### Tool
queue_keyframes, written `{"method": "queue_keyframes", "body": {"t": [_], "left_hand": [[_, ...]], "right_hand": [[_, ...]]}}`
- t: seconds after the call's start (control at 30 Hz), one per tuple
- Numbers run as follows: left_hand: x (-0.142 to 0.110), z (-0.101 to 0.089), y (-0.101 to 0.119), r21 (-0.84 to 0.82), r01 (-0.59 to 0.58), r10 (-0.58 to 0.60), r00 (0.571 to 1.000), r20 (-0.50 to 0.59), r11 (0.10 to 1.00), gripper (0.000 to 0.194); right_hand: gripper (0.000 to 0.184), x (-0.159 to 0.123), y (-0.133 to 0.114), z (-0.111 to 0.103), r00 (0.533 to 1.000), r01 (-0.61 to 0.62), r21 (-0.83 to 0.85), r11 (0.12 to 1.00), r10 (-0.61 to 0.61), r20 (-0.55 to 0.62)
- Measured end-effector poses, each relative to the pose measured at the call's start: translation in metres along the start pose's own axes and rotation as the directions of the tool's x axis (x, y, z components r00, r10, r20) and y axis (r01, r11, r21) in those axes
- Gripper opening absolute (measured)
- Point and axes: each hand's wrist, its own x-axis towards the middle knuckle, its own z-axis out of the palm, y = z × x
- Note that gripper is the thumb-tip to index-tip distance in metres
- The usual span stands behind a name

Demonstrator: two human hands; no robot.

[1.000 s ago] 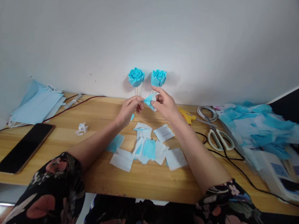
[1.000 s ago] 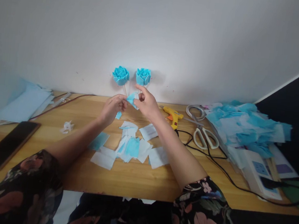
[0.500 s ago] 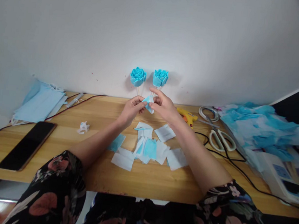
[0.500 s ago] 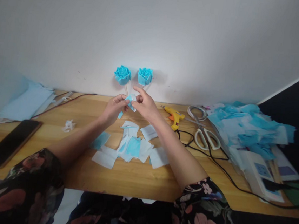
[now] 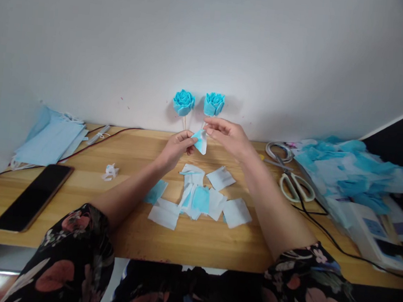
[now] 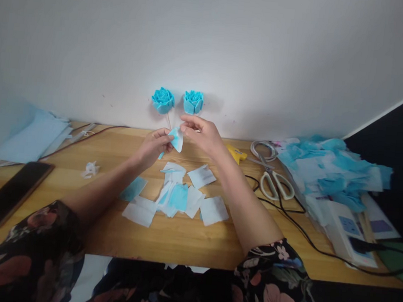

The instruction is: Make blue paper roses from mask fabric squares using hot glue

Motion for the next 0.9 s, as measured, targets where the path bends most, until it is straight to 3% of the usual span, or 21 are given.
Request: {"method": "queue_keyframes", "body": {"t": [0.37, 0.9], "left_hand": [[-0.0001, 0.0006, -0.0019, 0.047, -0.004, 0.001, 0.998, 0.07, 0.999, 0.028], [0.0017, -0.0008, -0.0017, 0.044, 0.028, -0.03, 0.999, 0.031, 0.999, 0.023]], "right_hand": [[0.021, 0.0001, 0.0041, 0.0055, 0.999, 0.007, -0.001, 1.0, -0.007, 0.045], [0.022, -0.0032, 0.0013, 0.0012, 0.994, 0.089, -0.128, 0.988, -0.079, 0.08]]}}
